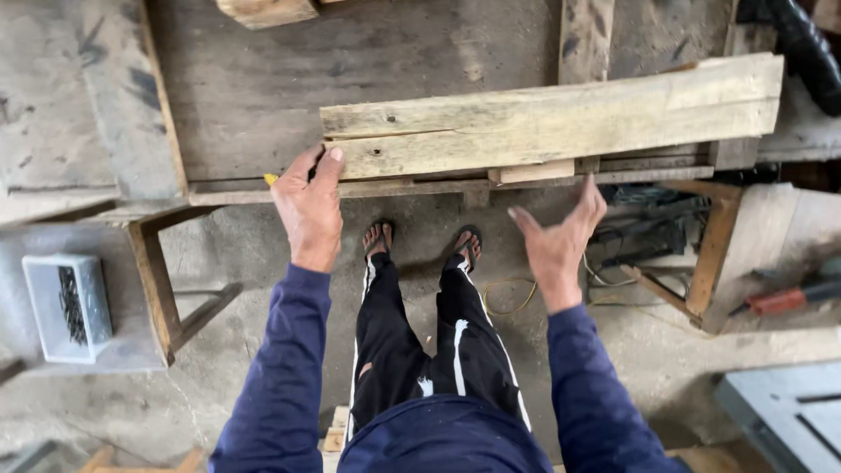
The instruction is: The person assembles small wooden blocks into a structure using a hammer and nails. They pick up blocks, align them, and hammer nails to secure them together.
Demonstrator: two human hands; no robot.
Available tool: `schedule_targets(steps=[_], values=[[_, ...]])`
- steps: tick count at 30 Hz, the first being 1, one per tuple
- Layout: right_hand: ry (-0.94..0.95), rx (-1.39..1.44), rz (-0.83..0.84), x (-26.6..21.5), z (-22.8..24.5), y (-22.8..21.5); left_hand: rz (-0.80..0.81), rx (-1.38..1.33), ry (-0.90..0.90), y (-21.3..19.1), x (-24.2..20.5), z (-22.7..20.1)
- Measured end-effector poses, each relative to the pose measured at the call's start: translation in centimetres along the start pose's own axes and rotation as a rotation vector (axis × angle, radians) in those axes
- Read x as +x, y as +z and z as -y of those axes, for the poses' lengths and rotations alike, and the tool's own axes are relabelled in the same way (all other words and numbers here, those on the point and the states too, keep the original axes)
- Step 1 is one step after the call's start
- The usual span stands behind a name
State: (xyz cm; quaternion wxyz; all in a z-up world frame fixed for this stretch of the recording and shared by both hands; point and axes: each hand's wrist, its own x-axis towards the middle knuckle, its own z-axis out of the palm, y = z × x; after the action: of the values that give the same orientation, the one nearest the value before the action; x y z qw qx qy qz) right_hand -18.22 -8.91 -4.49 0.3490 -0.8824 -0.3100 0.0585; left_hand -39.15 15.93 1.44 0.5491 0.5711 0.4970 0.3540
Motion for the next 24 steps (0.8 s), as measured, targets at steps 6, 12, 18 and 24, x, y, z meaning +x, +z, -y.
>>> schedule_targets(steps=[6, 12, 18, 24], values=[[0.272, -0.224, 0.037, 3.5, -3.3, 5.8, 0.128, -0.047, 0.008, -0.8, 1.4, -2.4], [-0.35, -0.536, -0.254, 7.9, -10.0, 12.0, 0.187, 0.102, 0.022, -1.6, 2.4, -1.8], [0.012, -0.351, 0.228, 3.8, -4.4, 11.1, 0.168, 0.214, -0.02, -2.1, 1.3, -0.5], [-0.103, 0.013, 0.431, -0.2, 7.1, 8.5, 0.131, 0.561, 0.012, -2.7, 0.4, 0.6]])
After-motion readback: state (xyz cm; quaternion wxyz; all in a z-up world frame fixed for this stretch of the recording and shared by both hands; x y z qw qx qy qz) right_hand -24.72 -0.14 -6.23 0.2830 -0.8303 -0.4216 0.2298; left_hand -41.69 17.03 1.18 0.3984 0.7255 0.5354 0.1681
